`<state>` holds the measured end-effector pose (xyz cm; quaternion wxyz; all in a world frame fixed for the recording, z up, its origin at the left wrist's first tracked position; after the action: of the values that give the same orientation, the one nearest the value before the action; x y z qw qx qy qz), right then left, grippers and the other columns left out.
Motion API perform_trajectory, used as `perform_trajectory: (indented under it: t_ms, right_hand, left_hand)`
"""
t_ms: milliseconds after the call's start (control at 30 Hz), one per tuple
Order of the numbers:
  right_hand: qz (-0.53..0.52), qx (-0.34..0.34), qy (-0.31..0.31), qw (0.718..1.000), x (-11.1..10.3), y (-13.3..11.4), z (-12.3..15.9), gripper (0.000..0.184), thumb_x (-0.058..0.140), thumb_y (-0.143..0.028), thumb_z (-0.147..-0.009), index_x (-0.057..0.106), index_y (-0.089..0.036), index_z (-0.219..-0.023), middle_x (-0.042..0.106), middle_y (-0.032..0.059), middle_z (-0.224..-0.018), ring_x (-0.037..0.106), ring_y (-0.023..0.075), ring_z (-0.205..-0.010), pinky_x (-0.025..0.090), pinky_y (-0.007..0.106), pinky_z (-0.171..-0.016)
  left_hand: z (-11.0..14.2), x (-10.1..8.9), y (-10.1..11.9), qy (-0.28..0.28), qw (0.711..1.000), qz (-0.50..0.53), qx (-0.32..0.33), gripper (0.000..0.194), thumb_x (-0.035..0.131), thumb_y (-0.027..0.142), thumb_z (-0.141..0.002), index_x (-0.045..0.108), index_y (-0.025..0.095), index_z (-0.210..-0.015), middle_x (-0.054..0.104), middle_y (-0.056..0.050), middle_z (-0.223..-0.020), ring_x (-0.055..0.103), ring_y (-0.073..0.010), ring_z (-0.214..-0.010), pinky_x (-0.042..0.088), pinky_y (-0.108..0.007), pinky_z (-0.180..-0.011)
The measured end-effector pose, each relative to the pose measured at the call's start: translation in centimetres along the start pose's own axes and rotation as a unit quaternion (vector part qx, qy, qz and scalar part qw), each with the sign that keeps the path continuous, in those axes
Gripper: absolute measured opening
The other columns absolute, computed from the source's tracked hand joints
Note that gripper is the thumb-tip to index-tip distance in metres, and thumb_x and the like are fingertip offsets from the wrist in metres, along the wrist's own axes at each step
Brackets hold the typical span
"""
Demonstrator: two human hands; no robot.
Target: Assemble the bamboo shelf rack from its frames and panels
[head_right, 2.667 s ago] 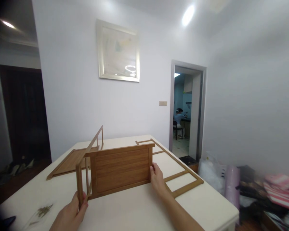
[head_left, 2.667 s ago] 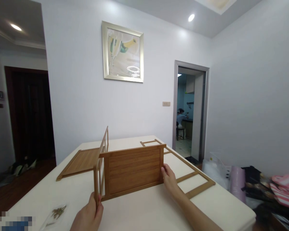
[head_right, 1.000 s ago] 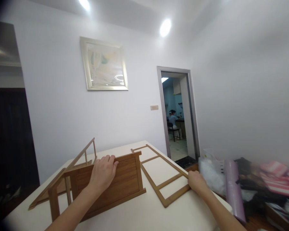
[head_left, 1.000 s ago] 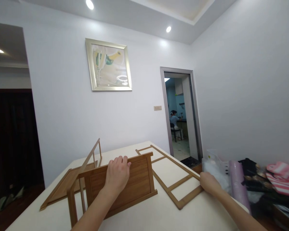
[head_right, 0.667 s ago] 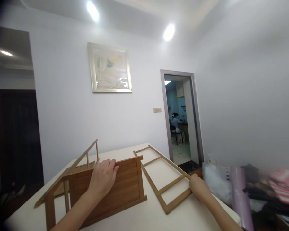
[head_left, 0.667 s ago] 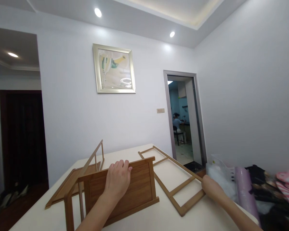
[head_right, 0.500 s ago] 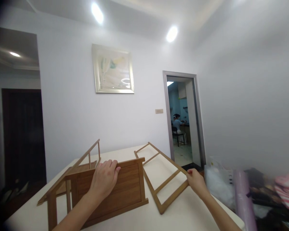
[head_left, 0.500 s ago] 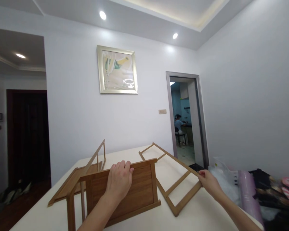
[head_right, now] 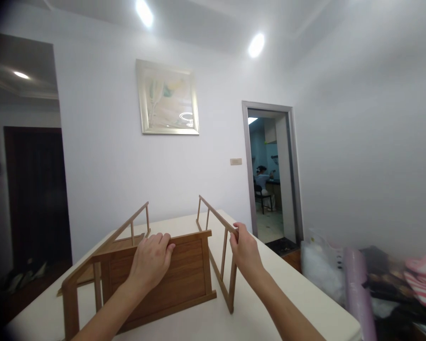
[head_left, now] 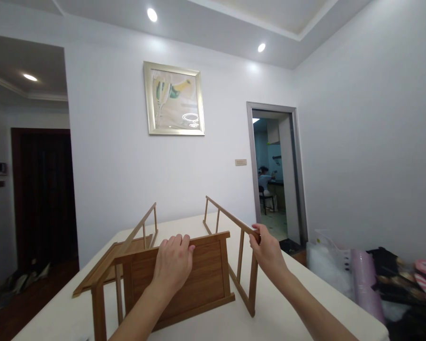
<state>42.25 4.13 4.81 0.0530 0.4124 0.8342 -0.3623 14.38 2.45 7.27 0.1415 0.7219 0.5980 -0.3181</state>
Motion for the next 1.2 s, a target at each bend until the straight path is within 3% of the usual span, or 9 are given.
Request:
perform_trajectory:
  t_ms: [133, 300, 433, 533, 700, 900, 1200]
  right_hand:
    - [-0.005, -0.009, 0.011, 1.000, -0.4, -1.7, 1.9, 0.035, 0.043, -0.038, -0.088, 0.053, -0.020, -0.117, 0.070, 0.0085, -0.092, 0.066, 0.0235, -0.078, 0.049, 0.034, -0.069]
    - [-0.030, 0.027, 0.017, 0.999, -0.8, -3.0, 4.8, 0.040, 0.044, -0.048, -0.090, 0.053, -0.020, -0.118, 0.071, 0.0080, -0.089, 0.068, 0.0234, -0.072, 0.051, 0.033, -0.064]
    - [-0.046, 0.051, -0.028, 0.997, 1.0, -1.9, 8.1, 0.035, 0.042, -0.049, -0.093, 0.057, -0.021, -0.107, 0.072, 0.0070, -0.086, 0.069, 0.0219, -0.069, 0.051, 0.030, -0.061]
    - [-0.055, 0.061, -0.076, 0.994, 2.8, -0.6, 10.9, 0.035, 0.040, -0.048, -0.094, 0.059, -0.023, -0.108, 0.073, 0.0075, -0.096, 0.070, 0.0213, -0.077, 0.052, 0.029, -0.066]
    - [-0.035, 0.104, -0.120, 0.987, 4.3, 1.1, 14.3, 0.034, 0.036, -0.046, -0.095, 0.061, -0.023, -0.098, 0.073, 0.0073, -0.090, 0.070, 0.0227, -0.080, 0.050, 0.029, -0.069]
    - [-0.025, 0.085, -0.130, 0.988, 4.7, 1.9, 16.1, 0.028, 0.035, -0.040, -0.095, 0.058, -0.023, -0.095, 0.071, 0.0089, -0.090, 0.069, 0.0224, -0.081, 0.050, 0.029, -0.071]
    - [-0.019, 0.061, -0.173, 0.983, 6.0, 3.0, 16.6, 0.023, 0.030, -0.035, -0.095, 0.050, -0.023, -0.094, 0.072, 0.0095, -0.086, 0.071, 0.0234, -0.075, 0.050, 0.029, -0.064]
  left_hand:
    - [0.1, 0.0, -0.1, 0.001, 1.000, 0.003, -0.005, 0.016, 0.043, 0.022, -0.092, 0.057, 0.019, -0.085, 0.060, -0.006, -0.081, 0.054, -0.0227, -0.080, 0.033, -0.036, -0.076]
    - [0.2, 0.0, -0.2, 0.009, 1.000, 0.012, -0.010, 0.015, 0.044, 0.023, -0.092, 0.057, 0.019, -0.085, 0.060, -0.006, -0.082, 0.054, -0.0236, -0.081, 0.033, -0.037, -0.077]
    - [0.2, 0.0, -0.2, 0.014, 1.000, 0.021, -0.012, 0.014, 0.045, 0.023, -0.092, 0.056, 0.020, -0.084, 0.060, -0.005, -0.082, 0.053, -0.0234, -0.081, 0.033, -0.037, -0.077]
    - [0.3, -0.1, -0.3, 0.018, 0.999, 0.027, -0.010, 0.015, 0.045, 0.023, -0.092, 0.056, 0.020, -0.083, 0.060, -0.005, -0.081, 0.052, -0.0232, -0.080, 0.032, -0.037, -0.076]
    - [0.7, -0.2, -0.2, 0.021, 0.999, 0.028, -0.003, 0.015, 0.045, 0.024, -0.092, 0.055, 0.020, -0.082, 0.059, -0.005, -0.081, 0.051, -0.0233, -0.079, 0.032, -0.037, -0.075]
    - [0.9, -0.2, 0.0, 0.038, 0.999, 0.021, -0.007, 0.014, 0.045, 0.023, -0.091, 0.055, 0.020, -0.081, 0.058, -0.005, -0.079, 0.051, -0.0234, -0.078, 0.032, -0.038, -0.074]
    - [1.3, 0.2, 0.2, 0.066, 0.997, 0.034, -0.018, 0.015, 0.045, 0.022, -0.092, 0.057, 0.019, -0.085, 0.059, -0.006, -0.081, 0.053, -0.0245, -0.081, 0.038, -0.041, -0.080]
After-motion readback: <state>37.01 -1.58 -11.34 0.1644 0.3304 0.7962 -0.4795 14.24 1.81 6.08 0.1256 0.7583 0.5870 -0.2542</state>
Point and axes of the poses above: each hand's wrist, its own z-axis away from the middle knuckle, its own x-axis out of the palm, y = z × x, the point moved 3 cm from there along -z, towards the middle knuckle
